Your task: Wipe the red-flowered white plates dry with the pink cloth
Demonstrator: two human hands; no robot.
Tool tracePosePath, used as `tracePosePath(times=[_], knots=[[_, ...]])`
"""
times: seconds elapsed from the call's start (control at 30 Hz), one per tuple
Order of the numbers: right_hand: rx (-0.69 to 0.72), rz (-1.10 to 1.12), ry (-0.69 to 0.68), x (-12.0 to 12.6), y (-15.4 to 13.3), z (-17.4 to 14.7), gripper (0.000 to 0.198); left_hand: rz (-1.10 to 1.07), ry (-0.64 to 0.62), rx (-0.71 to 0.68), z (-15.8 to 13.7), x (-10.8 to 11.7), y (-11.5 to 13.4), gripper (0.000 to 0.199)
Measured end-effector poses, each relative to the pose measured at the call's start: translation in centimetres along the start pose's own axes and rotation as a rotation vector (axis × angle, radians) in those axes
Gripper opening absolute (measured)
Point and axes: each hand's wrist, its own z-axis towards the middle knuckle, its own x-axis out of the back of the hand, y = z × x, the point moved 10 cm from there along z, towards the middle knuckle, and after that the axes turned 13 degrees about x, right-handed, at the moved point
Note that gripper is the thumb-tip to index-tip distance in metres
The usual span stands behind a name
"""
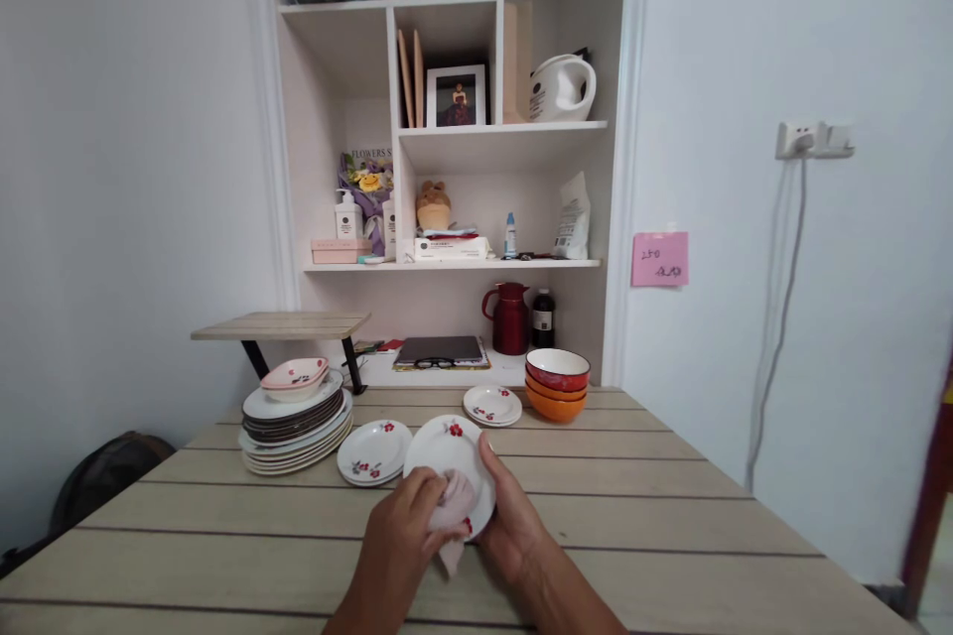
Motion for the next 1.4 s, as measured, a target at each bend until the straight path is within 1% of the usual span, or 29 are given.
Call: tracePosePath(times=[0.1,0.17,0.23,0.33,0.4,0.47,0.57,0.6,0.67,0.77,0.87,0.93,1.0,1.03,1.1,1.17,1.2,1.3,1.4], knots=[[-0.010,-0.009,0.017,0.4,0.0,0.0,0.047,-0.028,0.011,-0.020,-0.1,-0.2,0.2,0.041],[-0.012,-0.022,0.049,0.8,-0.1,0.0,0.046,-0.091,-0.015,0.033,0.1,-0.5,-0.2,0.038],[-0.010,-0.037,0.054,0.9,-0.1,-0.1,0.045,-0.189,-0.057,0.108,0.3,-0.8,-0.8,0.041],[0.000,-0.028,-0.014,0.1,0.0,-0.1,0.046,-0.303,-0.082,0.159,0.5,-0.5,-1.4,0.039],[-0.002,-0.001,-0.061,-0.5,0.4,-0.1,0.046,-0.317,-0.033,0.157,0.8,0.2,-1.8,0.034],[-0.026,0.019,-0.087,-0.8,1.2,-0.2,0.048,-0.282,0.073,0.152,0.9,1.4,-2.6,0.031],[-0.068,0.049,-0.118,-1.3,2.3,-0.3,0.053,-0.168,0.235,0.130,0.6,2.9,-3.4,0.033],[-0.077,0.063,-0.127,-1.4,2.5,-0.3,0.054,-0.134,0.255,0.110,0.5,3.0,-3.3,0.035],[-0.085,0.091,-0.128,-1.4,2.5,-0.2,0.056,-0.088,0.240,0.057,0.3,2.6,-2.5,0.038],[-0.071,0.116,-0.107,-0.8,1.6,0.1,0.060,-0.048,0.170,-0.078,-0.1,1.5,0.0,0.038],[-0.062,0.088,-0.115,-0.4,0.9,0.3,0.064,-0.048,0.121,-0.222,-0.6,0.8,2.5,0.037],[-0.073,0.029,-0.131,-0.5,1.0,0.1,0.067,-0.062,0.090,-0.233,-0.6,0.5,2.8,0.036],[-0.098,-0.037,-0.133,-0.8,1.7,-0.3,0.069,-0.054,0.092,-0.210,-0.5,0.7,2.4,0.036],[-0.115,-0.059,-0.131,-1.0,2.2,-0.6,0.070,-0.040,0.115,-0.195,-0.5,1.0,2.0,0.036],[-0.135,-0.065,-0.129,-1.5,3.1,-1.0,0.068,0.023,0.202,-0.149,-0.4,2.0,1.3,0.037],[-0.134,-0.031,-0.148,-2.1,3.7,-1.2,0.064,0.121,0.285,-0.052,-0.1,3.0,0.1,0.037],[-0.129,-0.011,-0.160,-2.3,3.9,-1.2,0.063,0.171,0.305,0.008,0.0,3.3,-0.5,0.037],[-0.104,0.026,-0.173,-2.2,4.0,-0.9,0.060,0.264,0.275,0.148,0.5,3.3,-2.2,0.036],[-0.064,0.055,-0.149,-1.6,3.1,-0.4,0.060,0.250,0.228,0.177,0.6,2.8,-2.5,0.036]])
